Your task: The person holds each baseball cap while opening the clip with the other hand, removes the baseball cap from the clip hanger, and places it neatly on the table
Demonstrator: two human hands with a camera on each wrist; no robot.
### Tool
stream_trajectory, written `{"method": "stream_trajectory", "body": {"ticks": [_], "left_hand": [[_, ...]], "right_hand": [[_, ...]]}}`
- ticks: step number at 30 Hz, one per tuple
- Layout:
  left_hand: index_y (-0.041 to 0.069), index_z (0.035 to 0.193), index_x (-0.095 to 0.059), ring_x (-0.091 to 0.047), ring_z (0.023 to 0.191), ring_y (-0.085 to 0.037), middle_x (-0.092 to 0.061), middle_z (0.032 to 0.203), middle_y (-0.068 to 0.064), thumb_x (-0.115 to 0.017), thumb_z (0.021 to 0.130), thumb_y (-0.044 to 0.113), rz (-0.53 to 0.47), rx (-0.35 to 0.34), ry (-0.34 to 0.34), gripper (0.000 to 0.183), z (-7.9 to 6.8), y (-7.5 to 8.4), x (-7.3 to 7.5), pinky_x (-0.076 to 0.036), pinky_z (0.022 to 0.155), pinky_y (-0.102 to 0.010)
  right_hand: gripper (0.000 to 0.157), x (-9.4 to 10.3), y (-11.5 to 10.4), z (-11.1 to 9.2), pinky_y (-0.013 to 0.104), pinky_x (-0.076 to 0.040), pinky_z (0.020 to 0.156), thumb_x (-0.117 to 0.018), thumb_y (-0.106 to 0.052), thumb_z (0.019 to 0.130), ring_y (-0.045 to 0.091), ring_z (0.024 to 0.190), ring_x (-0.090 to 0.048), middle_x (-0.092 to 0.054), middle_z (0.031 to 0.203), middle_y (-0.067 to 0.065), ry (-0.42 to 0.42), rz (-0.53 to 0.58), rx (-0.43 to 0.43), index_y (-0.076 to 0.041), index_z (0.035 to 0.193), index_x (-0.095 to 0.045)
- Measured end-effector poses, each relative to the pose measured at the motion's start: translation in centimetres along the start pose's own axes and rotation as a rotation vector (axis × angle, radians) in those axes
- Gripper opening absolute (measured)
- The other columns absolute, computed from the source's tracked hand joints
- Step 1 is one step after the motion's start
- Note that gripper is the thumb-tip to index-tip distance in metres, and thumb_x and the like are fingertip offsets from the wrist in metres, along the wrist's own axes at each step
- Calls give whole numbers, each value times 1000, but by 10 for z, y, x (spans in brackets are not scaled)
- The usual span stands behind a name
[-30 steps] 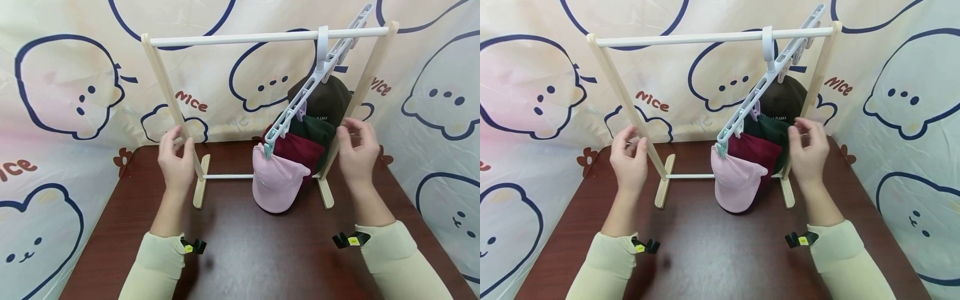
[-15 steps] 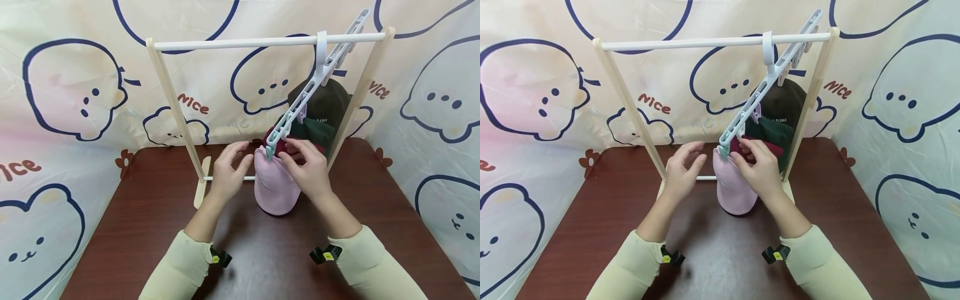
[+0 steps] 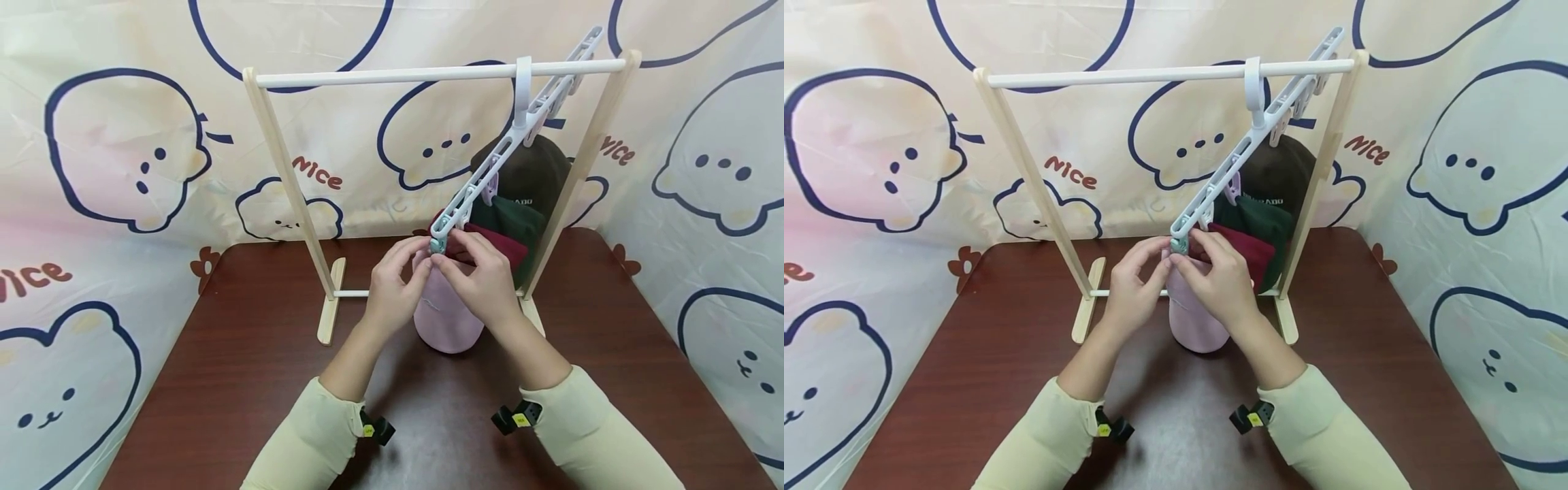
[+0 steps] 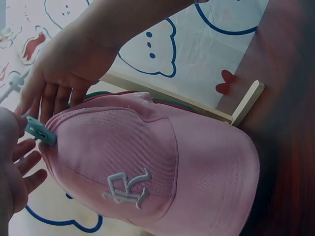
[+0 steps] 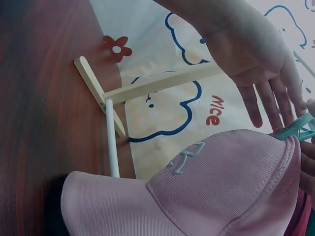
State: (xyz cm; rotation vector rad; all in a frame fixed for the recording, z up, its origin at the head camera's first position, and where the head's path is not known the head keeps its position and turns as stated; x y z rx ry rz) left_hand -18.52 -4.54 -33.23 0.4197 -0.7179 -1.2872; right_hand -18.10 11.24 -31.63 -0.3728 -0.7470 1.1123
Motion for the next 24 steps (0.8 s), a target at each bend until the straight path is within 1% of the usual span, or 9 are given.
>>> {"method": "stream_trajectory", "body": {"ticks": [5,9,12,18,24], "left_hand": [[4,120,-67,-63,113,-18,-67,120,-9,-67,93,6,17,-32,43,27,2,2,2,-48,101,-30],[3,117,-67,-65,106,-19,-68,115,-10,-68,92,6,7,-39,68,26,3,3,4,-51,97,-32],[2,117,-65,-65,102,-19,-68,112,-11,-67,92,5,-4,-36,73,25,3,3,4,-53,93,-33],[0,117,-60,-63,98,-19,-67,111,-14,-64,93,3,-49,-27,65,24,4,5,6,-54,87,-36],[-2,116,-58,-62,100,-20,-66,111,-15,-61,95,0,-36,-29,71,22,5,6,7,-52,89,-34]], "right_hand": [[43,-4,-3,4,30,-59,76,-80,-17,84,18,88,-71,-70,104,7,-7,29,-9,-8,123,-67],[43,-7,-6,8,27,-58,76,-80,-18,83,15,88,-71,-69,103,5,-19,55,-19,-9,123,-67],[43,-9,-9,11,26,-58,76,-81,-18,82,15,88,-70,-69,103,4,-25,74,-22,-9,123,-67],[44,-11,-14,15,30,-59,77,-82,-15,80,15,87,-70,-69,104,4,-31,93,-14,-10,121,-67],[43,-12,-18,18,30,-59,77,-83,-16,80,15,86,-69,-66,102,5,-37,83,-11,-9,120,-68]]}}
Point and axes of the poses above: each hand's wrist, its own z-axis towards the middle knuckle, its own x-axis out of the back of the hand, y = z × x, the point moved 3 cm from there along z, towards the middle knuckle
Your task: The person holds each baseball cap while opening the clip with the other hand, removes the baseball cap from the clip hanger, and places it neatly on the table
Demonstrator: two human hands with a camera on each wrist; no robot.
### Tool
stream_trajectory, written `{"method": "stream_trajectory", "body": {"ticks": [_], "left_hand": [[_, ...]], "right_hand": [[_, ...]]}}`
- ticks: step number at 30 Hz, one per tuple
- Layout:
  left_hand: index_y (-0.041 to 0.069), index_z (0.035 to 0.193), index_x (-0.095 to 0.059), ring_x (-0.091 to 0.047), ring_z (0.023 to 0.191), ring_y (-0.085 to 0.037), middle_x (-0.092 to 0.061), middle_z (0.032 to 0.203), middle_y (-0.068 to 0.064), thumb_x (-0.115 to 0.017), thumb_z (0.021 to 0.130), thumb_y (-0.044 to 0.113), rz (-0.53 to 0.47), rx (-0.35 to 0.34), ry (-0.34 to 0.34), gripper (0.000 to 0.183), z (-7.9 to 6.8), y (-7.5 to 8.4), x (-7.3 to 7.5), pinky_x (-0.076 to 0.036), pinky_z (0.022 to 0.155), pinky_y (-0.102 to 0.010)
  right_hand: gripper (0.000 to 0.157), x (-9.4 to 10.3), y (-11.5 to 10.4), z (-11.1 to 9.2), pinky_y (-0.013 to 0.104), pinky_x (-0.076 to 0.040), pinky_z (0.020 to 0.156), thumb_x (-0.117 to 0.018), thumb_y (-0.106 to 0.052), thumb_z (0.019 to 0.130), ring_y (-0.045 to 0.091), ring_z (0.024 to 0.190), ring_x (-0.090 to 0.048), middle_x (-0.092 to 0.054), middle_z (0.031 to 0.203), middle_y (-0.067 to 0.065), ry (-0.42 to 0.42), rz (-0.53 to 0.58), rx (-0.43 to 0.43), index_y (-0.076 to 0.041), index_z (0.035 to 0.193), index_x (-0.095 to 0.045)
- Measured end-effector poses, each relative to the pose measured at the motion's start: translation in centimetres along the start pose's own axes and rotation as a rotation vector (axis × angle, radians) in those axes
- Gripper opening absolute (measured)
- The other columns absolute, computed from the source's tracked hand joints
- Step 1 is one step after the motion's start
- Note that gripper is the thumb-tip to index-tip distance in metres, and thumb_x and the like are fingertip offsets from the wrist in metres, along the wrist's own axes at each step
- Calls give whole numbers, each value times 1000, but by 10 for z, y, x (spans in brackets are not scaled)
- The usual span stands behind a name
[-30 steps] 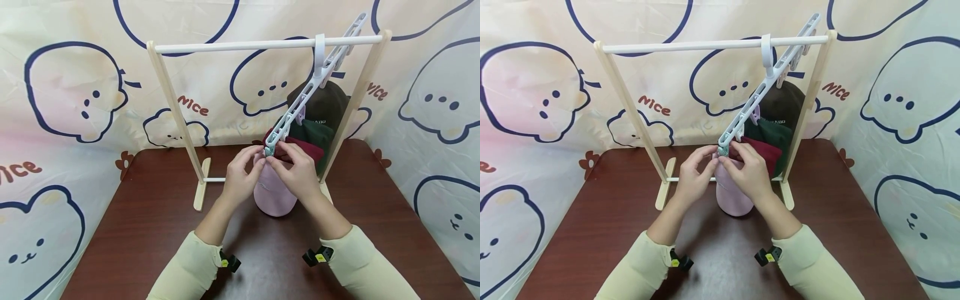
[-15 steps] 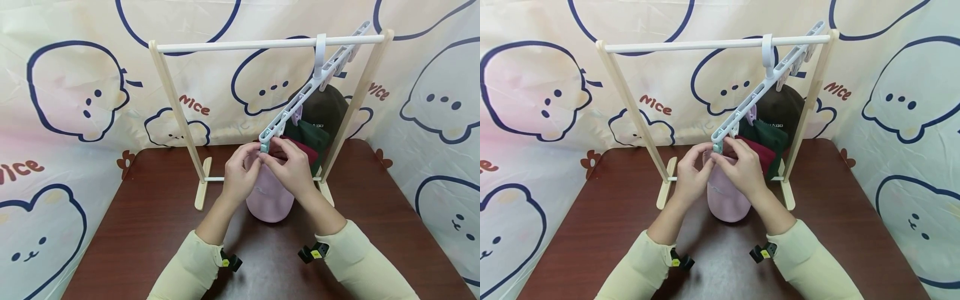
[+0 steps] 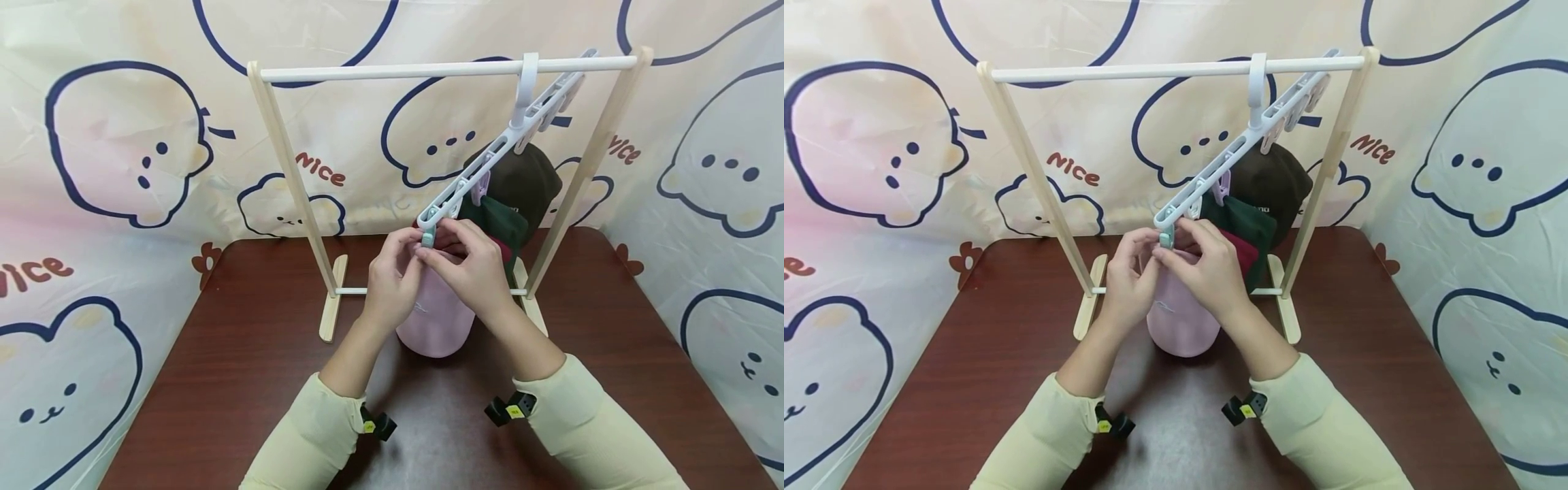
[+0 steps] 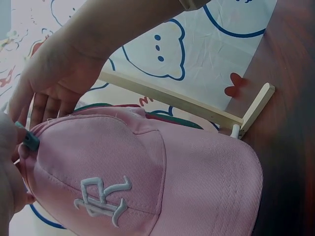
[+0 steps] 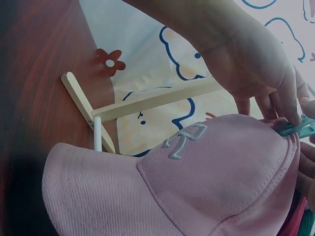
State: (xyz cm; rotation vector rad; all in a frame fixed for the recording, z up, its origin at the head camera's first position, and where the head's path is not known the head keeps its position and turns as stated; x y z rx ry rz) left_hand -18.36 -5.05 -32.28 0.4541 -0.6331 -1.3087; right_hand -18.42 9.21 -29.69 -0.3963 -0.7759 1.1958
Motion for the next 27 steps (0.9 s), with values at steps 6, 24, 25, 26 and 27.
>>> {"method": "stream_trajectory", "body": {"ticks": [6,24,25,26,27], "left_hand": [[-1,115,-58,-61,103,-21,-63,110,-15,-58,97,2,59,-30,-6,19,0,4,-1,-51,91,-32],[0,132,-57,-63,106,-16,-66,117,-15,-59,97,9,-221,177,-62,36,26,16,21,-53,88,-30],[1,129,-60,-64,102,-15,-67,115,-13,-61,97,12,-217,199,-71,34,28,17,21,-53,85,-27],[2,126,-62,-64,100,-15,-68,114,-12,-63,96,13,-217,222,-76,33,31,18,20,-54,82,-25],[4,125,-64,-65,98,-14,-68,112,-10,-65,94,15,-210,239,-77,32,33,19,20,-55,80,-25]], "right_hand": [[33,0,-6,3,24,-58,72,-83,-22,80,12,80,-65,-63,94,6,10,-107,12,-6,106,-71],[24,-1,-17,15,29,-51,64,-77,-22,87,13,72,-57,-69,89,5,-43,-229,58,-5,103,-73],[22,-1,-17,15,29,-51,63,-76,-21,87,14,71,-57,-69,87,5,-37,-228,56,-4,102,-73],[21,-2,-17,15,29,-52,63,-76,-20,87,13,70,-58,-70,86,5,-32,-229,54,-5,102,-73],[20,-2,-18,15,29,-52,64,-75,-19,88,14,71,-58,-70,87,6,-25,-227,53,-5,102,-74]]}}
Point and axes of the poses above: each hand's wrist, its own z-axis towards the middle knuckle, its own x-axis out of the back of the hand, y = z × x, the point moved 3 cm from there along z, towards the middle knuckle
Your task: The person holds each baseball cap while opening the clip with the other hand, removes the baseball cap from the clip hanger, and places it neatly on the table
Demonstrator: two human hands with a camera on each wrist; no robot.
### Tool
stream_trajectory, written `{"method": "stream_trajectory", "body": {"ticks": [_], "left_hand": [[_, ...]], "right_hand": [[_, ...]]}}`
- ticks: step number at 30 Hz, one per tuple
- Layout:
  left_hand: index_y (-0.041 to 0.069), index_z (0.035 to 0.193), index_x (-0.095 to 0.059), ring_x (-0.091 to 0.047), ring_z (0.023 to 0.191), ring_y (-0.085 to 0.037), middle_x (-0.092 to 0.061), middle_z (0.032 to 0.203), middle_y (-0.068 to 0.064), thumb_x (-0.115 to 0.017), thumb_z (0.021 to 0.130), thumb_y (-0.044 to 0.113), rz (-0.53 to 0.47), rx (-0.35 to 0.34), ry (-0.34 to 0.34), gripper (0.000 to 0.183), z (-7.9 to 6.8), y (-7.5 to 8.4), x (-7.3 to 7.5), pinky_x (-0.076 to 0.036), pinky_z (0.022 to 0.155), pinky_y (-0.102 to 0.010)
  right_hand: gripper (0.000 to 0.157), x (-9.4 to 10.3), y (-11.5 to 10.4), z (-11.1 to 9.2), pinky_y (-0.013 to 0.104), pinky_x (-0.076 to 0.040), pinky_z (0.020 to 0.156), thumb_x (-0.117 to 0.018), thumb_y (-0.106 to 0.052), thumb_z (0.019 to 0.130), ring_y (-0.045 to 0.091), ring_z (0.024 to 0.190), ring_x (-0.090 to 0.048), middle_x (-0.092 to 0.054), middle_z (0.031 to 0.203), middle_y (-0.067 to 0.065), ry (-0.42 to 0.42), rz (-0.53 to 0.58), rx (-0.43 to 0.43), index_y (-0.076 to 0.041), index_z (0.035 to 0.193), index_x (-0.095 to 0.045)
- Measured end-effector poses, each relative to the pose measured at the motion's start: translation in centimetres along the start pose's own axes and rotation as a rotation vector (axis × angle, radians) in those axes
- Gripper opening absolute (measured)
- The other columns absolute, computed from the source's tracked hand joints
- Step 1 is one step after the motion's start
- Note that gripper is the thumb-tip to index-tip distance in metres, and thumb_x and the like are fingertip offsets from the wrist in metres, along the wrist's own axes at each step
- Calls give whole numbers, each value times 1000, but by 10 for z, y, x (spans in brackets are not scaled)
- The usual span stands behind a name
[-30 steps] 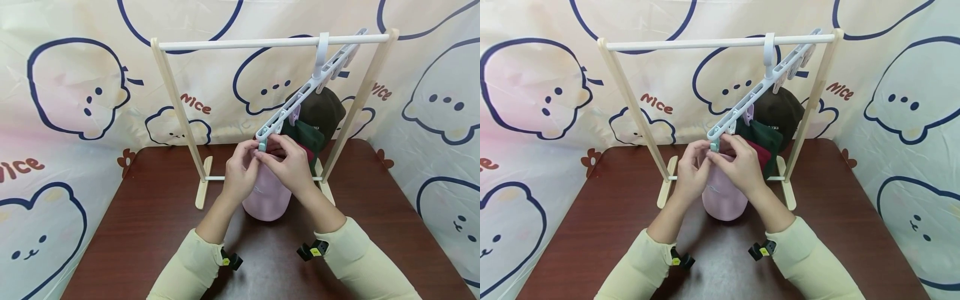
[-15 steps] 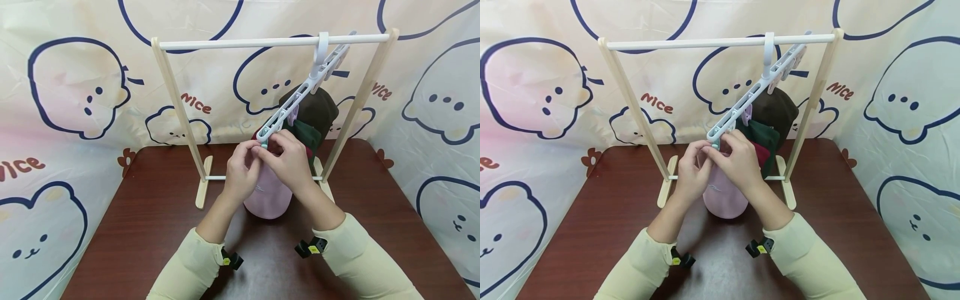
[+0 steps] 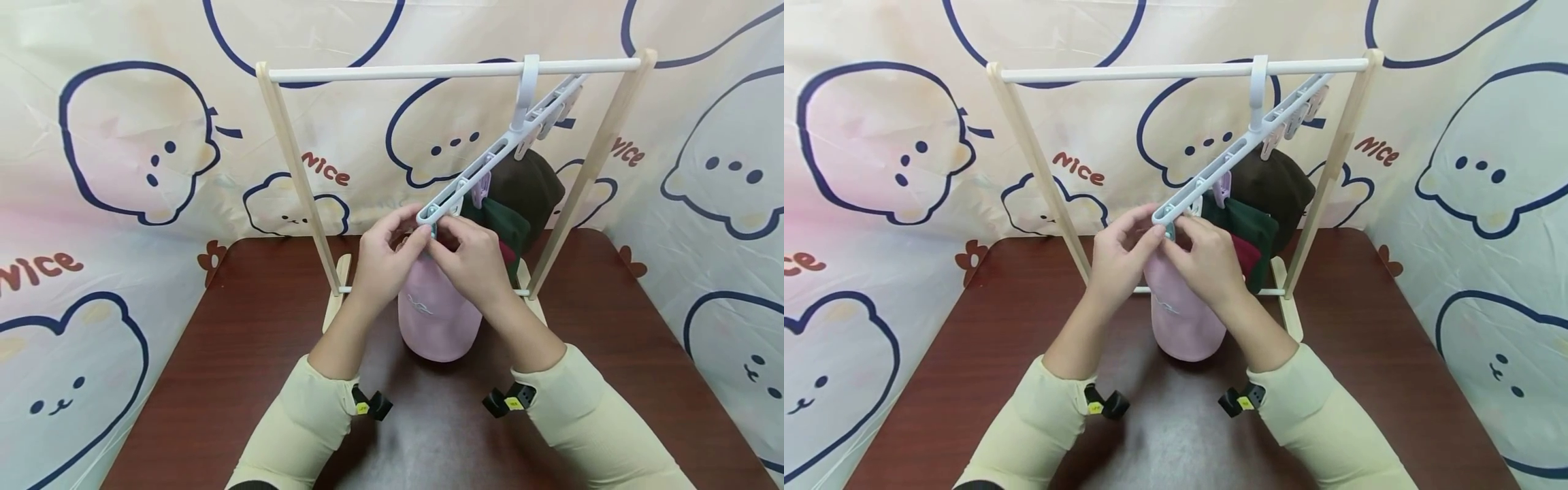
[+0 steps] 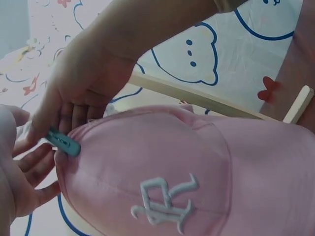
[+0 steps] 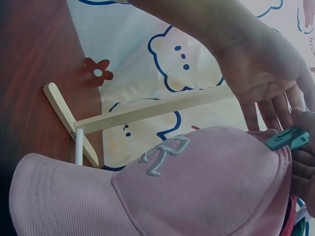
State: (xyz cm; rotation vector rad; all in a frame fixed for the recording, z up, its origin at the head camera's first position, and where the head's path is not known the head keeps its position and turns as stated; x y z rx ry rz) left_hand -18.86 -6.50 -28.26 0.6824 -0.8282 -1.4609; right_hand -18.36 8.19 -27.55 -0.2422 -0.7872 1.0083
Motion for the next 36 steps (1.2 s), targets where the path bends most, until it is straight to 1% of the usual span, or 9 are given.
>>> {"method": "stream_trajectory", "body": {"ticks": [3,9,13,16,20,27,29,31,36], "left_hand": [[6,121,-68,-67,93,-16,-70,108,-10,-69,92,14,7,28,19,30,5,3,-1,-56,77,-26],[4,121,-68,-67,97,-18,-68,112,-10,-67,94,14,39,-7,20,28,9,6,0,-56,80,-29],[3,121,-68,-65,98,-17,-67,112,-11,-65,96,15,42,-13,18,28,10,7,1,-56,82,-29],[3,121,-68,-64,94,-16,-66,109,-11,-65,96,14,32,-13,19,28,10,7,2,-55,79,-27],[1,122,-67,-62,89,-17,-64,110,-13,-64,95,11,10,8,22,28,10,8,3,-54,73,-23],[4,125,-66,-62,89,-19,-62,115,-12,-64,95,10,-15,47,18,30,11,7,3,-54,70,-23],[4,124,-66,-64,92,-18,-62,115,-11,-64,96,12,-19,49,7,30,11,6,5,-56,72,-24],[3,125,-65,-65,99,-18,-62,117,-11,-64,96,12,-22,42,-16,31,11,4,7,-56,80,-26],[5,129,-63,-65,109,-18,-66,120,-10,-67,94,13,5,70,-131,37,9,-4,19,-52,96,-32]], "right_hand": [[19,-1,-1,1,30,-53,65,-74,-17,88,14,72,-60,-71,89,6,5,9,-13,-4,103,-74],[20,-1,0,3,26,-53,67,-72,-15,90,13,75,-60,-71,92,6,-15,56,-33,-5,106,-73],[23,-1,1,5,21,-55,72,-71,-17,91,11,79,-64,-72,97,5,-62,148,-66,-5,111,-72],[23,-1,4,8,19,-54,68,-70,-17,92,10,74,-63,-73,93,4,-102,226,-93,-5,112,-72],[22,-2,8,11,20,-48,58,-70,-19,92,12,63,-56,-71,84,3,-133,277,-111,-7,110,-72],[22,-2,13,12,20,-47,56,-71,-22,92,14,63,-56,-71,84,4,-163,331,-170,-9,110,-73],[23,-1,13,12,21,-45,55,-71,-22,92,15,63,-54,-70,83,4,-170,330,-179,-8,110,-73],[24,1,13,13,21,-44,55,-71,-23,92,15,64,-54,-70,83,4,-173,326,-186,-8,110,-73],[26,5,11,15,21,-45,55,-72,-23,91,16,67,-56,-71,89,4,-173,339,-192,-7,110,-73]]}}
Point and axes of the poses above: each hand's wrist, its own z-axis towards the middle knuckle, its own x-axis out of the back of the hand, y = z × x, the point moved 3 cm from there along z, towards the middle knuckle
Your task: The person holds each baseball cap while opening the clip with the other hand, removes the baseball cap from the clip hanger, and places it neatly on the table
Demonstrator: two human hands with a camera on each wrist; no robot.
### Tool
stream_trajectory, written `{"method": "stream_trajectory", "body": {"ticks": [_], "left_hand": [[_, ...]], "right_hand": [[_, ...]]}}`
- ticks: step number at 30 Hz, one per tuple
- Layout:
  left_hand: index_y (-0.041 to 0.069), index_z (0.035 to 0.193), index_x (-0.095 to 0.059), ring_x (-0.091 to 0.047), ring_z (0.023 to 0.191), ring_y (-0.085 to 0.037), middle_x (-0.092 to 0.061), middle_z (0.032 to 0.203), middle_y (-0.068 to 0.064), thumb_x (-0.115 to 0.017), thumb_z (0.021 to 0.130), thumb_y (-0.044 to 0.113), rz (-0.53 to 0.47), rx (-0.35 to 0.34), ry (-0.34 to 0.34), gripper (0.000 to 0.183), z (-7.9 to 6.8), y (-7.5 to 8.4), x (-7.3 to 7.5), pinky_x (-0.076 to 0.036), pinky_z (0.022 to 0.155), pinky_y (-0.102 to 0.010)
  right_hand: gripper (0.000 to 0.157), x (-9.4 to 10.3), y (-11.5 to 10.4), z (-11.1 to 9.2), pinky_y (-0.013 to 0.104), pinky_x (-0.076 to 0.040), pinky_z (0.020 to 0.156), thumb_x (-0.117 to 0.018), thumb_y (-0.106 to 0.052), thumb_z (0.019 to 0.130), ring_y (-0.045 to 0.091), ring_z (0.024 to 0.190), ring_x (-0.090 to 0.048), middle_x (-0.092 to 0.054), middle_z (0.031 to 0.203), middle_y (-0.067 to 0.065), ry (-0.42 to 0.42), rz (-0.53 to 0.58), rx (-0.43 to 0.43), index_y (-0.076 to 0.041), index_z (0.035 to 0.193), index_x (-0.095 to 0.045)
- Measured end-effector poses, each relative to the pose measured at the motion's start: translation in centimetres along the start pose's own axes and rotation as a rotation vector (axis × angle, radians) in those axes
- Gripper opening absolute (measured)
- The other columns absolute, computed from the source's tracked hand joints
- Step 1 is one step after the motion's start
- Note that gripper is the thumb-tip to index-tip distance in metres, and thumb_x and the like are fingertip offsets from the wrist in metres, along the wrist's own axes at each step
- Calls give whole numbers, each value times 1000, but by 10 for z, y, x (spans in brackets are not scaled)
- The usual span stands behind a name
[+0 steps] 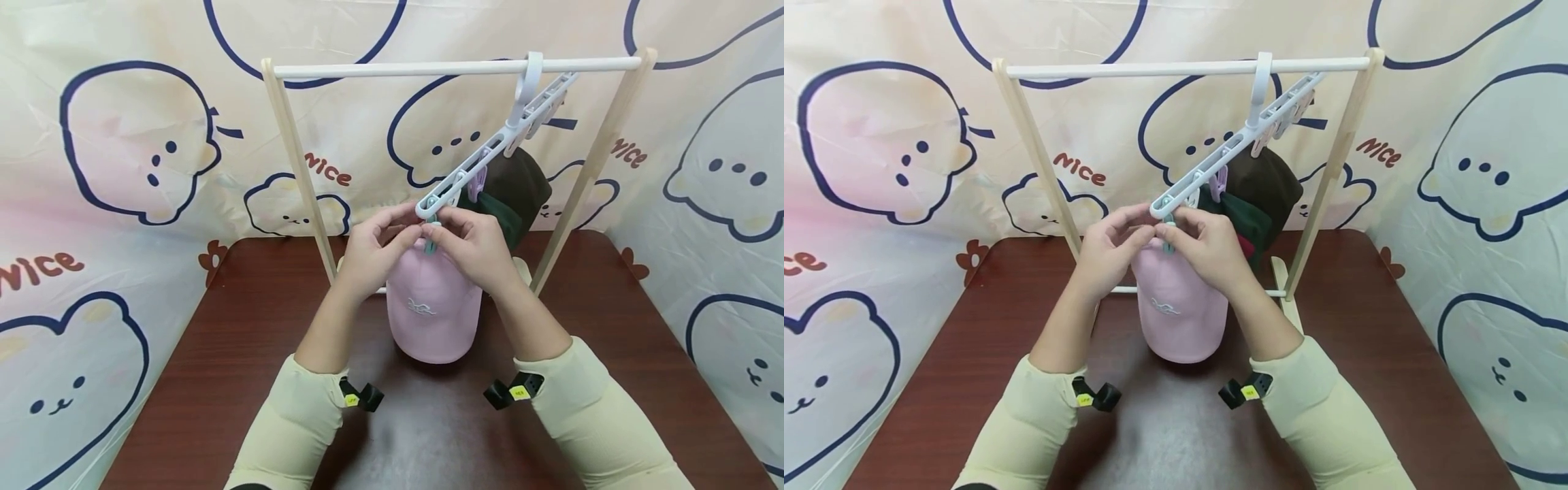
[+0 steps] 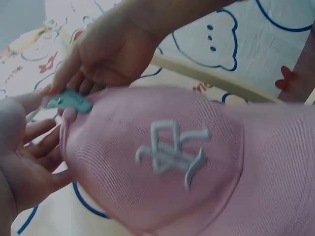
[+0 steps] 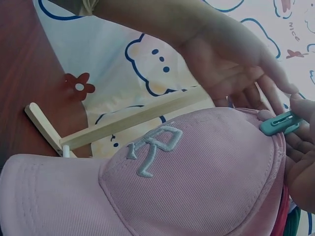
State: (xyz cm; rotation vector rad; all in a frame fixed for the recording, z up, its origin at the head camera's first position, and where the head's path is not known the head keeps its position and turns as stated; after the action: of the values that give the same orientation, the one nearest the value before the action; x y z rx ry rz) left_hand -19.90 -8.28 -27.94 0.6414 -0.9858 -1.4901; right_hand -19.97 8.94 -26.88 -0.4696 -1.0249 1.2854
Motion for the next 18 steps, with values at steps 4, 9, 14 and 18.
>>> {"method": "stream_trajectory", "body": {"ticks": [4,9,14,18], "left_hand": [[10,133,-61,-64,109,-13,-67,124,-4,-71,91,18,114,99,-120,44,-4,-9,5,-52,95,-30],[14,120,-70,-62,88,-9,-72,106,3,-74,88,24,335,138,-165,34,-9,-14,8,-54,78,-26],[16,102,-75,-58,77,-11,-71,86,4,-77,86,26,381,90,-121,19,-11,-12,8,-50,67,-26],[15,102,-75,-60,79,-9,-72,90,5,-77,86,23,337,81,-109,18,-12,-11,6,-52,69,-24]], "right_hand": [[25,1,-1,-1,21,-46,56,-72,-26,91,18,70,-57,-72,91,5,-16,19,-22,-7,107,-74],[22,0,-1,-2,22,-46,57,-73,-25,90,19,71,-57,-70,88,5,-30,32,-27,-7,103,-74],[18,1,-3,-2,23,-44,55,-74,-23,89,20,69,-54,-67,81,4,-17,31,-4,-7,98,-74],[19,2,-4,-2,23,-44,55,-75,-23,88,20,69,-54,-67,81,4,-6,40,-3,-7,99,-75]]}}
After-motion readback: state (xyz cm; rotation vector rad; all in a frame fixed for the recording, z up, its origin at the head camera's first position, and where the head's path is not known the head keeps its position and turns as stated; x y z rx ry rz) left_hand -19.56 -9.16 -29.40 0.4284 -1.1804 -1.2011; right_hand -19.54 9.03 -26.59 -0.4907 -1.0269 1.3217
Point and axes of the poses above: each hand's wrist, its own z-axis towards the middle knuckle, its own x-axis out of the back of the hand, y = z × x, the point moved 3 cm from there along z, towards the middle knuckle
